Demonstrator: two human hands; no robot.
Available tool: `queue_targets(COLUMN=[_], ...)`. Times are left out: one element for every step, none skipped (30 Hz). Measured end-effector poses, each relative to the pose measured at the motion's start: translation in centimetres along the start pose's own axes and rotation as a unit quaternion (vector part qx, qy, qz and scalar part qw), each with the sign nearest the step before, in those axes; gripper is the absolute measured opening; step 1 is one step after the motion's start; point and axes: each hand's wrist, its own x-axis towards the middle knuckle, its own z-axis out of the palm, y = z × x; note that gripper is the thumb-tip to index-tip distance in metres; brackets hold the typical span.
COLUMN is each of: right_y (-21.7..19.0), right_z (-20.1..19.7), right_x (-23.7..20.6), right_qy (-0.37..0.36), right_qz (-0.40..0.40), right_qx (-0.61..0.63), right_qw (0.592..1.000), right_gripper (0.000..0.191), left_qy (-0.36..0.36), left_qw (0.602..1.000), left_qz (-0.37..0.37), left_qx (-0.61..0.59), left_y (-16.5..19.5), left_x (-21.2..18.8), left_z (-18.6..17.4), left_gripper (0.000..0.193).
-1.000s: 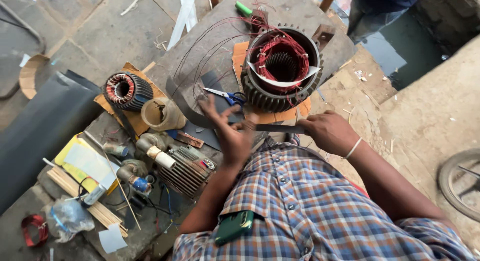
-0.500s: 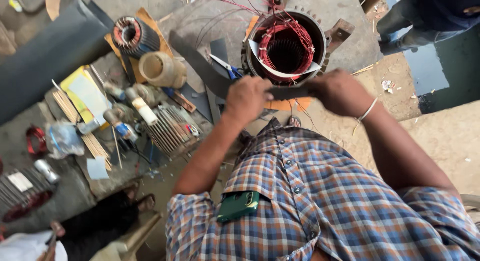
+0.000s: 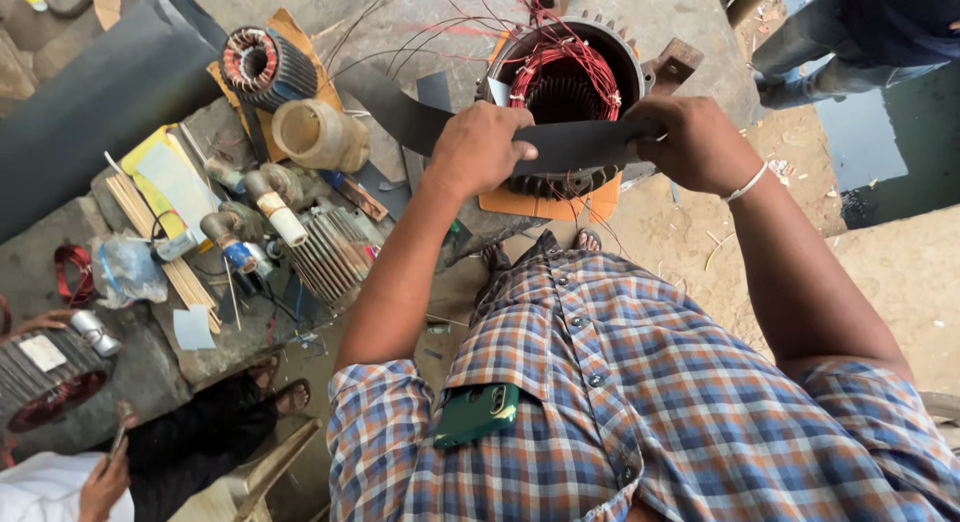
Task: The person cuts a strip of gray insulating sheet with scissors, then fits and presses the strip around the inside wall of an electric motor stator, adjusting it to sit against the winding slots. They continue trimming and seating the insulation liner inside the stator housing.
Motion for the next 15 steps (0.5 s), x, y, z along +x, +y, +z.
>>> queue_targets(right_y=[-0.1, -0.3, -0.5, -0.6, -0.9, -1.1, -1.5, -1.9, -2.3, -2.7, -3.1, -3.5, -4.0, -4.3, -4.7], right_z=[0.2, 0.4, 0.5, 0.7, 1.0, 1.2, 1.6, 2.1, 2.6, 3.2, 3.7, 4.2, 4.6, 5.0, 5.3], right_x=[-0.2, -0.3, -0.4, -0.5, -0.5, -0.5, -0.6, -0.7, -0.8, -0.8, -0.9, -1.1, -1.2, -1.3, -1.3], right_qy=[0.005, 0.014, 0.023, 0.032, 0.037, 0.041, 0.044, 0.052, 0.059, 0.066, 0.068, 0.070, 0.072, 0.074, 0.077], right_qz=[0.009, 0.004, -0.001, -0.006, 0.007, 0.022, 0.037, 0.038, 0.040, 0.041, 0.047, 0.054, 0.059, 0.063, 0.065], right_qx=[0.008, -0.007, -0.023, -0.039, -0.049, -0.057, -0.064, -0.062, -0.059, -0.056, -0.053, -0.049, -0.045, -0.043, -0.041], right_qw=[1.000, 1.000, 0.999, 0.999, 0.998, 0.997, 0.996, 0.996, 0.996, 0.995, 0.995, 0.995, 0.995, 0.994, 0.994], right_gripper=[0.025, 0.023, 0.021, 0.020, 0.017, 0.015, 0.013, 0.012, 0.011, 0.011, 0.011, 0.012, 0.012, 0.012, 0.012], left_qy=[-0.002, -0.004, -0.005, -0.007, 0.002, 0.009, 0.015, 0.021, 0.026, 0.031, 0.039, 0.046, 0.054, 0.053, 0.053], left_qw=[1.000, 1.000, 1.000, 1.000, 1.000, 0.999, 0.999, 0.998, 0.998, 0.997, 0.996, 0.995, 0.993, 0.993, 0.993], left_qz=[0.008, 0.008, 0.010, 0.011, 0.023, 0.035, 0.045, 0.054, 0.063, 0.072, 0.081, 0.091, 0.101, 0.103, 0.105], left_qx=[0.001, 0.003, 0.005, 0.006, 0.007, 0.007, 0.006, 0.011, 0.016, 0.021, 0.019, 0.018, 0.017, 0.020, 0.023], left_y=[-0.1, -0.3, -0.5, -0.7, -1.2, -1.6, -2.2, -2.8, -3.5, -4.2, -4.9, -5.5, -6.1, -6.6, -7.0], left_x=[0.0, 0.1, 0.1, 0.1, 0.1, 0.1, -0.1, -0.2, -0.4, -0.7, -0.9, -1.2, -1.4, -1.6, -1.8], left_z=[0.0, 0.1, 0.2, 0.4, 0.6, 0.8, 1.0, 1.2, 1.4, 1.6, 1.8, 2.1, 2.2, 2.4, 2.5], left_gripper=[0.030, 0.029, 0.028, 0.027, 0.026, 0.024, 0.022, 0.022, 0.022, 0.022, 0.023, 0.023, 0.024, 0.023, 0.021])
